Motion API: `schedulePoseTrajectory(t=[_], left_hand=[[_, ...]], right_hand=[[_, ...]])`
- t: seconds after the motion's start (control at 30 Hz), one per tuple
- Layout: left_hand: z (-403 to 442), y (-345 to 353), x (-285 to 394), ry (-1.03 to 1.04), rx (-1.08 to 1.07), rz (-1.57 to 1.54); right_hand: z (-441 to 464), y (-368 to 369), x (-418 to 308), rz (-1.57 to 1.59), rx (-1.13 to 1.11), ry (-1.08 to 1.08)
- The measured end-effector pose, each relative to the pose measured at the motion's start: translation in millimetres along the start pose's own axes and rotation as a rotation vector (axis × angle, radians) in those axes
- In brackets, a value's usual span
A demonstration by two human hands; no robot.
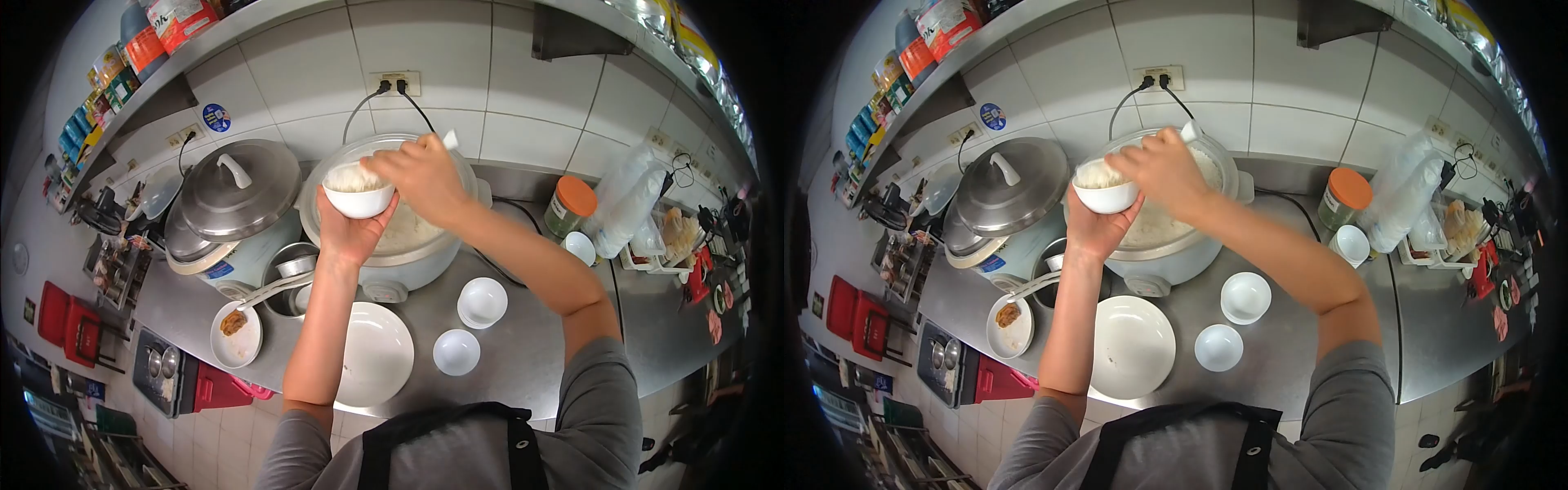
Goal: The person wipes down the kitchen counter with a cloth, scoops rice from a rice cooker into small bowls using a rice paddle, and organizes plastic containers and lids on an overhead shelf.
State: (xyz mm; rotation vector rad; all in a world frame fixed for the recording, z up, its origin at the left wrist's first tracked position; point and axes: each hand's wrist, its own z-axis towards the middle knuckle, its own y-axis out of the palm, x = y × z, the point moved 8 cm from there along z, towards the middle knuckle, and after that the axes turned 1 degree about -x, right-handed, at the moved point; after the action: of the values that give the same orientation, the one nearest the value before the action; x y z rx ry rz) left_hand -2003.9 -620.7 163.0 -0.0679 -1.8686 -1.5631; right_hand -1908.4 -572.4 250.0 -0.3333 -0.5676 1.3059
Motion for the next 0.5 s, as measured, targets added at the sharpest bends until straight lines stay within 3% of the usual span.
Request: schedulePoseTrajectory(t=[0.07, 0.17, 0.27, 0.37, 0.5], left_hand=[[3.1, -8.7, -3.4, -0.016, -0.006, -0.033], [3.6, -12.7, -3.7, -0.025, -0.016, -0.007], [2.3, -17.7, -3.1, -0.029, -0.018, 0.008], [2.0, -18.9, 0.1, 0.012, -0.042, 0.03], [0.1, -25.1, -1.7, 0.018, -0.027, -0.017]], right_hand=[[-8.1, -5.3, -19.2, -0.118, 0.072, -0.131], [-6.0, -2.5, 1.0, 0.043, 0.014, 0.025], [8.8, -17.3, 44.3, 0.359, -0.175, 0.482], [6.0, -5.8, 41.9, 0.761, -0.184, 0.604], [-6.6, 8.9, 24.1, 0.62, -0.226, 0.528]])
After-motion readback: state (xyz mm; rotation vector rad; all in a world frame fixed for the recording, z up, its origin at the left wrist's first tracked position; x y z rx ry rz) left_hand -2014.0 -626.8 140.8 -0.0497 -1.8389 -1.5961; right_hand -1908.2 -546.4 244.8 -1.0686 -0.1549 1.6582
